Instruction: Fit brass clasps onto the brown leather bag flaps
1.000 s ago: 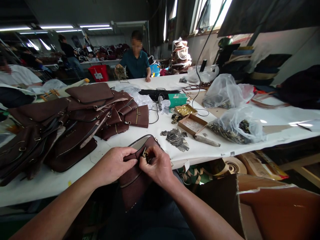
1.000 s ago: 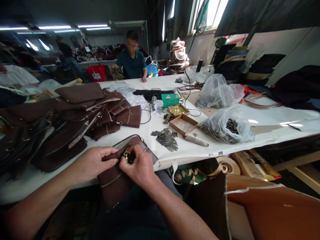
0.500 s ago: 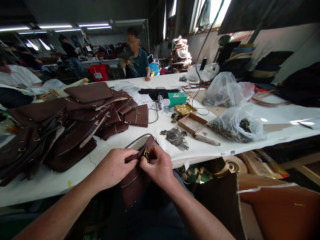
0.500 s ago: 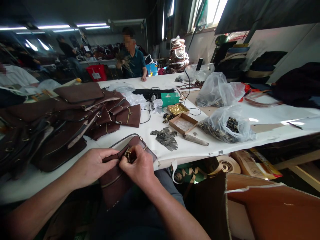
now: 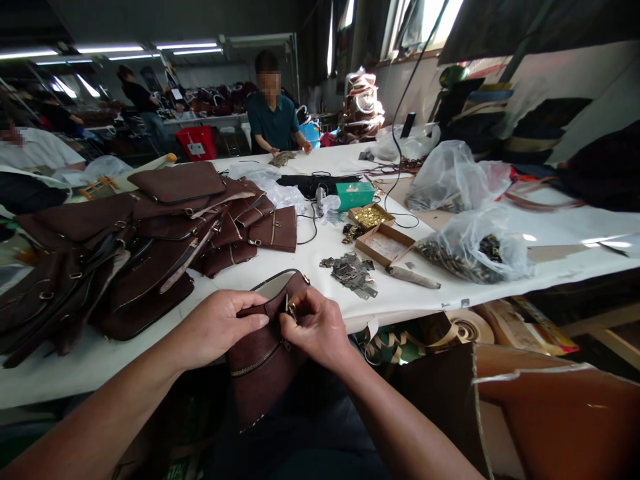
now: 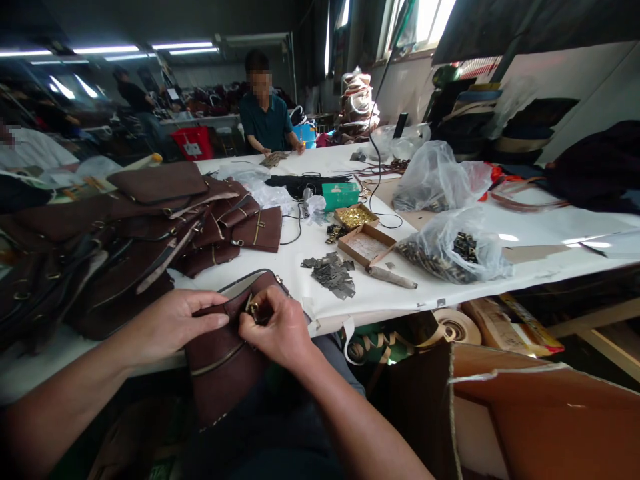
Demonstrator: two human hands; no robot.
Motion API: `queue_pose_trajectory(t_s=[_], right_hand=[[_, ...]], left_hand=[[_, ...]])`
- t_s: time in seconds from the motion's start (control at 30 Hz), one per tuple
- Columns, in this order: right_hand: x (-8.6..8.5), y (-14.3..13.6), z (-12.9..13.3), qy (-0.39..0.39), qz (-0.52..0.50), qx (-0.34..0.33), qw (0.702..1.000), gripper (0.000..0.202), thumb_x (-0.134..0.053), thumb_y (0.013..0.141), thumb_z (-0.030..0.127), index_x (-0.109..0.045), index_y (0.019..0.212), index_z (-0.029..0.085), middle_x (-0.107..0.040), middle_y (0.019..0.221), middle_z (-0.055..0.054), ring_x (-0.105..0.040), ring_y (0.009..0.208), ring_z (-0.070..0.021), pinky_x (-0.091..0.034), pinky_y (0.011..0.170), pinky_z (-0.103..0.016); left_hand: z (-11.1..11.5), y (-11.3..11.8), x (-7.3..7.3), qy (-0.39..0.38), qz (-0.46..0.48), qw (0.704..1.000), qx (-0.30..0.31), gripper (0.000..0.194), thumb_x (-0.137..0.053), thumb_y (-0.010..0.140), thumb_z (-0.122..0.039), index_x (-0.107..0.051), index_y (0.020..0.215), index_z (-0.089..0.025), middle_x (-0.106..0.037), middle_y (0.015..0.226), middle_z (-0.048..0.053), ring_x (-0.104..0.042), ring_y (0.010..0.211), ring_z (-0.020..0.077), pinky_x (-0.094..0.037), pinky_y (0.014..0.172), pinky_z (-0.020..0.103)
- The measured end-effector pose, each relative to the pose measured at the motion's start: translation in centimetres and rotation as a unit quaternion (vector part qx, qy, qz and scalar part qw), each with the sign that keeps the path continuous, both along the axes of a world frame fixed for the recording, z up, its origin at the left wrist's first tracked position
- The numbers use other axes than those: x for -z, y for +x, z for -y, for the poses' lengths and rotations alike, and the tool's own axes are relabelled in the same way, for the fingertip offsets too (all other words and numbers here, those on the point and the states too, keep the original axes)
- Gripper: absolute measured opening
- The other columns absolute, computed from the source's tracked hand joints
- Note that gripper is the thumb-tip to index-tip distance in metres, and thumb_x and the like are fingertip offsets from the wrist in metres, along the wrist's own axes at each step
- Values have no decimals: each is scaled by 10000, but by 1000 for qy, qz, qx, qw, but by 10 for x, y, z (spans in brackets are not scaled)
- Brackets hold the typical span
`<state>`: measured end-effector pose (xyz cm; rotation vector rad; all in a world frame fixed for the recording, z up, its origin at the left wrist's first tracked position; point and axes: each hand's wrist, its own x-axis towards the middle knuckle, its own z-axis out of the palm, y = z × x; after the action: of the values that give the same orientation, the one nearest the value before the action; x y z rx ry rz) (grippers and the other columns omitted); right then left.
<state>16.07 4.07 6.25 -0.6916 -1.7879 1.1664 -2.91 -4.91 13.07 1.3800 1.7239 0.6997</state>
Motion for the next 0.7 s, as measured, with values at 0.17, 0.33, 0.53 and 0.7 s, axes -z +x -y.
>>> queue_pose_trajectory(t_s=[0.17,0.33,0.53,0.7], right_hand=[[6,-5,3,-52,-3,3,999,121,-683,756,296,-579,781,239,-628,671,35,-565,592,-132,-449,555,-244],[11,-11,5,-49,2,21,999,122,-682,754,302,-579,770,238,-620,659,37,-556,577,-130,-428,539,-245],[11,-13,5,-17,32,72,997,127,-666,723,290,-550,740,243,-581,622,47,-521,544,-126,-394,526,-254],[10,-11,5,-1,42,79,996,132,-657,719,290,-535,737,246,-576,620,44,-526,546,-132,-397,528,-256]], left_hand=[[-1,-6,5,-27,67,997,-13,368,-745,910,-436,-800,1198,-213,-828,1063,23,-749,915,227,-566,808,297],[-3,1,3,-20,45,999,-5,355,-714,918,-430,-804,1178,-205,-826,1022,30,-756,966,260,-581,842,322],[-4,10,-1,25,-46,999,8,297,-659,929,-377,-821,1139,-244,-836,1076,4,-766,1003,262,-573,859,299],[-3,17,-6,52,-123,991,16,270,-615,929,-358,-829,1059,-258,-837,952,-7,-770,937,256,-573,814,288]])
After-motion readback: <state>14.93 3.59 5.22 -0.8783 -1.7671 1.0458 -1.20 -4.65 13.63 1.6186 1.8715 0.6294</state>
